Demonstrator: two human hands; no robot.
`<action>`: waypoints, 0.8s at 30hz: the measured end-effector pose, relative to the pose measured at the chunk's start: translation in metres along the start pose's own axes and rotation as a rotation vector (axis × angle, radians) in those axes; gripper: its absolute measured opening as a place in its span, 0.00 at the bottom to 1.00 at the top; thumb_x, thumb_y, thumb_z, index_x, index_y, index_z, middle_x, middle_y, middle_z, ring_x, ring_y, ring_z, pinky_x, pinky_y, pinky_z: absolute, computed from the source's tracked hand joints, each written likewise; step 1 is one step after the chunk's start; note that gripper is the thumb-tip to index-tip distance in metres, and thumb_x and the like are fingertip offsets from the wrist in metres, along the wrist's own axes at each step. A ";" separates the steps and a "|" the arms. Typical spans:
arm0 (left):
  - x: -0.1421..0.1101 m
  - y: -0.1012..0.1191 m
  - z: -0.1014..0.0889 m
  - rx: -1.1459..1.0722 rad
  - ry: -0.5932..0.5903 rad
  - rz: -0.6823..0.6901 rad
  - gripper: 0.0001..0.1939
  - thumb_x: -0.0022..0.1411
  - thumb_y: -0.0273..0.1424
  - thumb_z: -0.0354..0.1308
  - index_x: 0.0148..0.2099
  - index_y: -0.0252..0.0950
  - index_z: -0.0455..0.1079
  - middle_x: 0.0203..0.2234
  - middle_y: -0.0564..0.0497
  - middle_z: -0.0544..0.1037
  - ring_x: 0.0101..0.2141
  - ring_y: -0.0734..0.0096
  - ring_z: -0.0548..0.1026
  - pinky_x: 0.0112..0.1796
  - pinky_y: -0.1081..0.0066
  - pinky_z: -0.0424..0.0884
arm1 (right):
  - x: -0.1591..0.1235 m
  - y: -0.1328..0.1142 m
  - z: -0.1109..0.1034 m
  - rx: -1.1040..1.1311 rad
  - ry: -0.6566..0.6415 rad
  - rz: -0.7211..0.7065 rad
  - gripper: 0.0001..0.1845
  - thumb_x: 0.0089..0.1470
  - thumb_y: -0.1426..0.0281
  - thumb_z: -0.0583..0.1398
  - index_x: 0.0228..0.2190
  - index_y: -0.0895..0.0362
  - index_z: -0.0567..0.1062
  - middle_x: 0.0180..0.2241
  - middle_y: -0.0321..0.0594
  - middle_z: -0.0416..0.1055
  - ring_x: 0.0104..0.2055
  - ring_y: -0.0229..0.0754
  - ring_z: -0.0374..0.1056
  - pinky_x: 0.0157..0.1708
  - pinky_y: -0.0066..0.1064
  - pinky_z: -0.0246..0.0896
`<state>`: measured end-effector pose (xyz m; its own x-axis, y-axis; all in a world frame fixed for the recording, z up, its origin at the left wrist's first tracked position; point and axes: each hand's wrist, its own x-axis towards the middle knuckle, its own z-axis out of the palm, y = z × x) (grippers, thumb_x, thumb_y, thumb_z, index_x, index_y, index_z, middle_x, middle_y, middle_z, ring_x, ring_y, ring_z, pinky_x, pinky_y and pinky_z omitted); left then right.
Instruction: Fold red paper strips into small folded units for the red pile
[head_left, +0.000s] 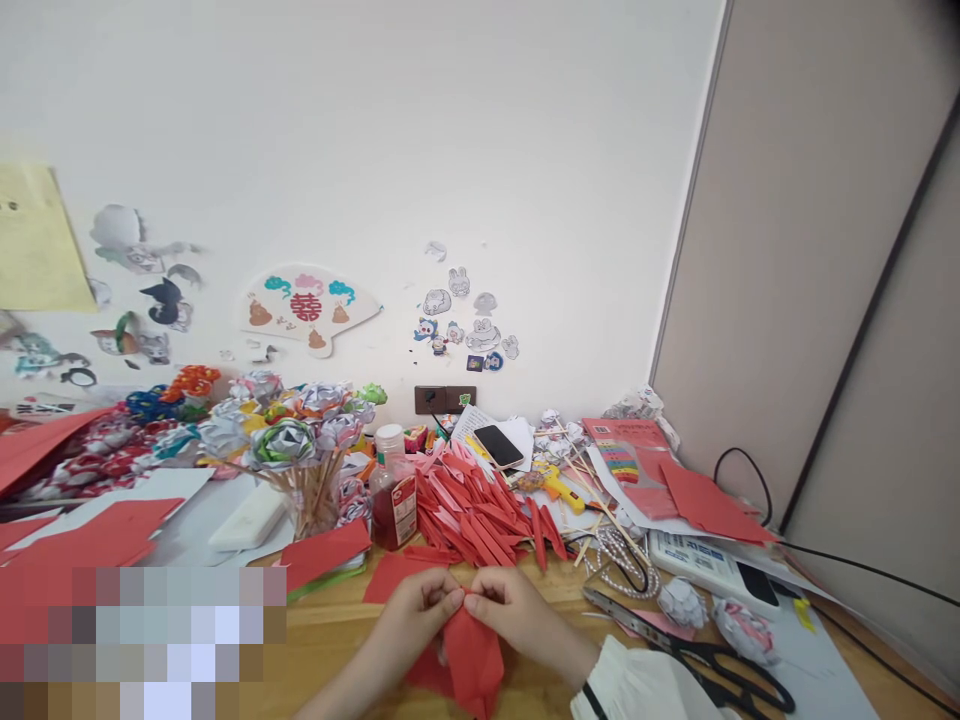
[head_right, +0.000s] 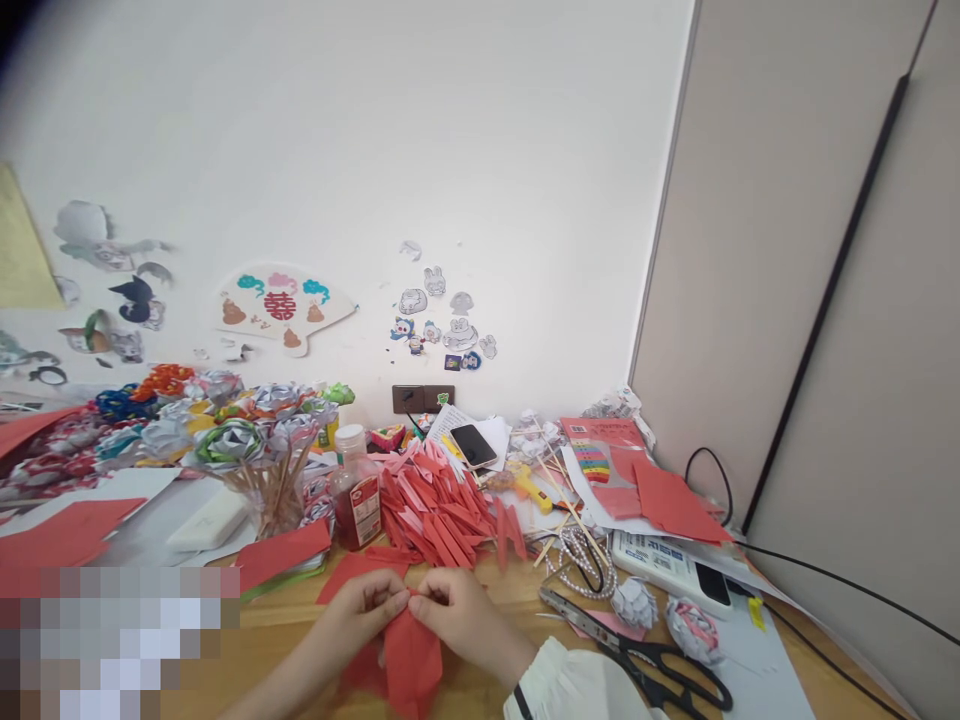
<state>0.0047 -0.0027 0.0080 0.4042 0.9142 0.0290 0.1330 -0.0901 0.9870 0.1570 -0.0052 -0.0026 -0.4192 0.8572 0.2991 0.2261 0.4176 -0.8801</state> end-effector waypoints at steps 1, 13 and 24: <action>-0.001 0.000 0.001 0.008 0.001 -0.011 0.20 0.43 0.48 0.54 0.21 0.35 0.59 0.09 0.60 0.64 0.10 0.79 0.63 0.12 0.78 0.56 | 0.000 0.000 0.000 -0.019 0.004 0.001 0.15 0.48 0.62 0.53 0.18 0.60 0.63 0.18 0.30 0.54 0.21 0.31 0.50 0.20 0.22 0.44; 0.004 0.005 -0.011 -0.098 0.281 0.090 0.15 0.46 0.43 0.54 0.24 0.36 0.59 0.11 0.60 0.66 0.12 0.76 0.67 0.15 0.76 0.64 | 0.004 0.010 -0.001 0.302 -0.038 0.080 0.17 0.45 0.58 0.56 0.29 0.60 0.66 0.22 0.33 0.61 0.21 0.32 0.57 0.21 0.23 0.53; 0.008 0.003 -0.017 -0.246 0.350 0.002 0.18 0.40 0.43 0.59 0.25 0.36 0.57 0.12 0.60 0.70 0.14 0.73 0.70 0.19 0.71 0.70 | 0.007 0.006 -0.002 0.489 0.057 0.135 0.22 0.42 0.55 0.57 0.33 0.61 0.65 0.22 0.35 0.66 0.18 0.32 0.61 0.19 0.23 0.56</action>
<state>-0.0065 0.0113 0.0139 0.0672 0.9969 0.0416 -0.1041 -0.0344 0.9940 0.1569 0.0035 -0.0048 -0.3632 0.9144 0.1785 -0.1683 0.1240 -0.9779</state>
